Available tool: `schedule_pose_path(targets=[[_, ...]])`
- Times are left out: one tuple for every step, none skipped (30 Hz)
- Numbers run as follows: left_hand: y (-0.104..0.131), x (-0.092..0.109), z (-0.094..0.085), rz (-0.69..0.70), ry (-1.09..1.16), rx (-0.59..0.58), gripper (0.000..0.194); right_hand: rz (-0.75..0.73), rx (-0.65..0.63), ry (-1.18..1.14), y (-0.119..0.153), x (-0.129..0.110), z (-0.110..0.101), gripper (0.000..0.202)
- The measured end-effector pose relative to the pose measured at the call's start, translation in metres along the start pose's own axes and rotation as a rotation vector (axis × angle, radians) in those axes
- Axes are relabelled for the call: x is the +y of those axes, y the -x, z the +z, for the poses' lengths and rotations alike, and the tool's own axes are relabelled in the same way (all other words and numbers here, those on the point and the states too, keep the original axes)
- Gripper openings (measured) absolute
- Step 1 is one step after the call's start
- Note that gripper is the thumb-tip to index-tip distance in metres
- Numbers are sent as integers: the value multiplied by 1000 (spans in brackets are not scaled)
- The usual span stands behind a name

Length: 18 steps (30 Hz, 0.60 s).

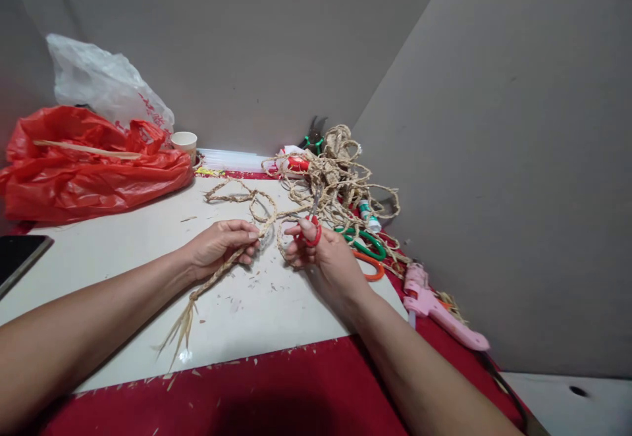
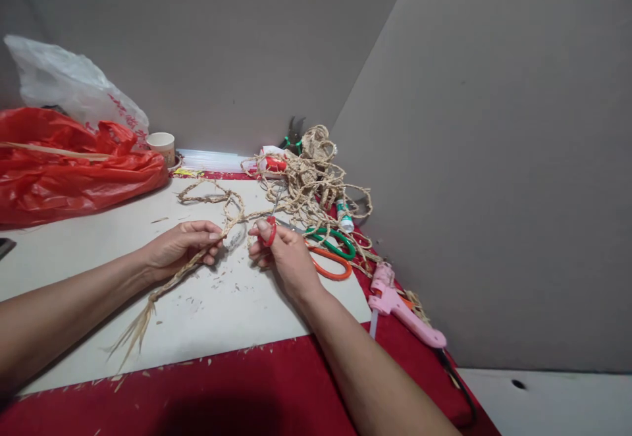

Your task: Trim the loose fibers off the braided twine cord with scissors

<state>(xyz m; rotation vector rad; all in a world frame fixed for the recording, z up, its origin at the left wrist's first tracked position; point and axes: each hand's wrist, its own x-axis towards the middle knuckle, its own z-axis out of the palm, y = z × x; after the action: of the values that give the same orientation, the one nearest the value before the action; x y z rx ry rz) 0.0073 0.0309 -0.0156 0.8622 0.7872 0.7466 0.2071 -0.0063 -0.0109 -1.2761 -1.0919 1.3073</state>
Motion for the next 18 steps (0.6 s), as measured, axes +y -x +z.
schedule_pose_path(targets=[[1, -1, 1, 9, -17, -2, 13, 62, -12, -92, 0, 0, 3, 50], [2, -2, 2, 19, -35, -12, 15, 109, -20, -168, 0, 0, 6, 51], [3, -4, 2, 31, -55, -31, 16, 136, -27, -234, 0, -1, 10, 49], [4, -6, 3, 44, -78, -58, 16, 147, -37, -295, 0, -1, 14, 47], [5, -8, 4, 56, -113, -88, 15, 150, -49, -350, 1, -2, 18, 45], [6, -9, 5, 71, -155, -115, 14, 154, -65, -400, 1, -2, 22, 42], [7, -11, 6, 84, -201, -140, 12, 161, -81, -441, 1, -2, 25, 39], [8, -12, 6, 96, -245, -164, 11, 172, -91, -475, 1, -2, 27, 35], [9, -13, 7, 103, -283, -186, 11, 192, -92, -502, 1, -1, 29, 32], [10, -13, 8, 105, -314, -205, 10, 215, -85, -521, 0, -1, 30, 30], [10, -13, 9, 104, -337, -219, 11, 231, -76, -533, -1, 1, 31, 28], [11, -13, 9, 99, -354, -228, 11, 242, -68, -539, -2, 2, 32, 27], [11, -12, 9, 88, -360, -231, 12, 248, -60, -541, -3, 3, 32, 26], [11, -11, 9, 72, -354, -231, 14, 254, -55, -544, -3, 4, 32, 26], [11, -10, 9, 55, -338, -224, 16, 261, -50, -549, -3, 4, 32, 26], [10, -10, 8, 42, -316, -206, 20, 271, -45, -559, -3, 4, 33, 27], [9, -9, 8, 37, -288, -174, 23, 284, -43, -568, -3, 4, 33, 27], [8, -8, 7, 38, -261, -131, 26, 297, -48, -575, -1, 3, 34, 27]])
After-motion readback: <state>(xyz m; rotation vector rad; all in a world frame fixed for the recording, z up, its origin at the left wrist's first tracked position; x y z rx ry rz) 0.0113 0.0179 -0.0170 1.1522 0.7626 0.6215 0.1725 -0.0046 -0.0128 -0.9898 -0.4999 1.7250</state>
